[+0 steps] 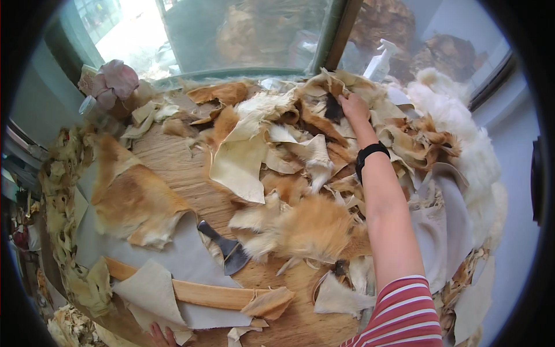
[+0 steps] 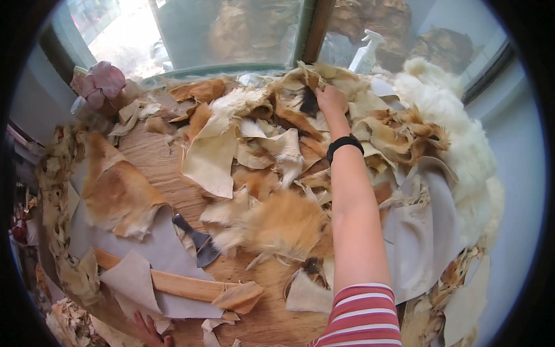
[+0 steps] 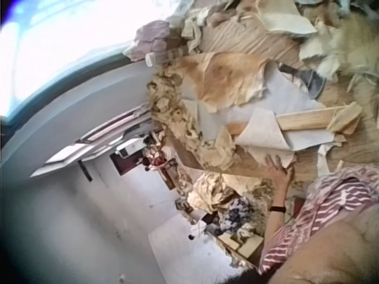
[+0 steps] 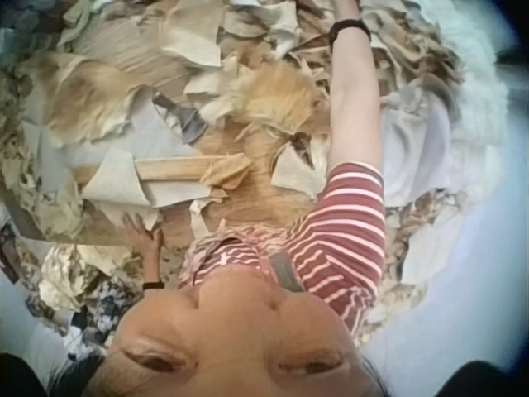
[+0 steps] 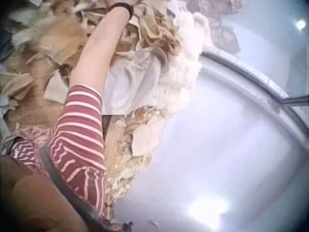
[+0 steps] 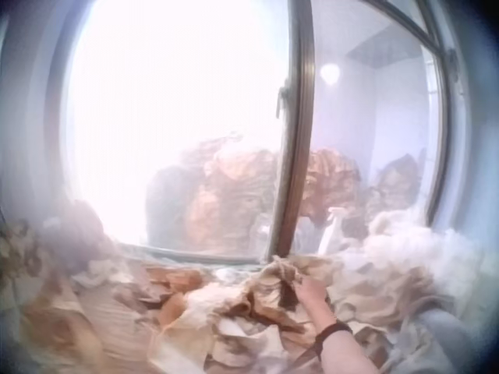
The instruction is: The person scrapes the underside of leather pieces using a specialized bladed tool on a wooden block, then sorts through a large pile of scrap leather and fur pieces on a table.
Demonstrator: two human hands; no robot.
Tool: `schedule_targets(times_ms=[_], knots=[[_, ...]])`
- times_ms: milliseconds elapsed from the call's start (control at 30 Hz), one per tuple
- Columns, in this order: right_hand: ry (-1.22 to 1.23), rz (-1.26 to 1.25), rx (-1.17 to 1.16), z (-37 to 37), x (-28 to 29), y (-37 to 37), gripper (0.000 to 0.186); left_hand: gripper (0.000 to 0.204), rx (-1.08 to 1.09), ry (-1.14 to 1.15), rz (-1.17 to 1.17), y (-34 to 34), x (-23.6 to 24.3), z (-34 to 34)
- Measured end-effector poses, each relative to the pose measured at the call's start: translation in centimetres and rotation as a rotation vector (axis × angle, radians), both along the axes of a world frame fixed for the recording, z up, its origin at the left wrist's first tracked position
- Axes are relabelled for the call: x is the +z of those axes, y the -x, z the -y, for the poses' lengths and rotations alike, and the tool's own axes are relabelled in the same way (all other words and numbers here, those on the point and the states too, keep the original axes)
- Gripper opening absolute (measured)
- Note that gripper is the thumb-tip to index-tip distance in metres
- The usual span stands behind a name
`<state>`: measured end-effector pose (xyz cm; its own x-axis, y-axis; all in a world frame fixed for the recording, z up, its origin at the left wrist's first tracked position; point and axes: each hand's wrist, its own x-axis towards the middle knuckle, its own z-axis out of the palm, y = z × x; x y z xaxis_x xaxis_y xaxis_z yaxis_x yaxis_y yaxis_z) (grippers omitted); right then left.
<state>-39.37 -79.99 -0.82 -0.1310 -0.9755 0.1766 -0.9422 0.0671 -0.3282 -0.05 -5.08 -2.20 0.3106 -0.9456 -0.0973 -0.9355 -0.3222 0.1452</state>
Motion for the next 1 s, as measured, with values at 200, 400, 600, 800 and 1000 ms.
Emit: schedule_targets(times_ms=[200,400,600,800,1000], knots=[[-0.407,0.951,0.251,-4.1,1.6,2.3,0.026,0.08,0.033,0.016,-0.002,0.4,0.4,-0.1],[-0.443,1.249,0.256,-9.2,2.4,4.6,0.024,0.079,-0.022,0.079,0.08,0.2,0.1,0.2],[-0.486,1.267,0.387,-12.4,4.2,4.2,0.029,0.08,-0.022,0.109,0.076,0.1,-0.3,-0.2],[-0.387,0.811,0.309,-13.1,3.7,5.5,0.028,0.08,-0.029,0.112,0.066,0.3,0.2,0.4],[-0.028,-0.163,0.495,-13.8,3.4,2.8,0.034,0.08,-0.047,0.11,0.094,0.3,0.5,0.5]])
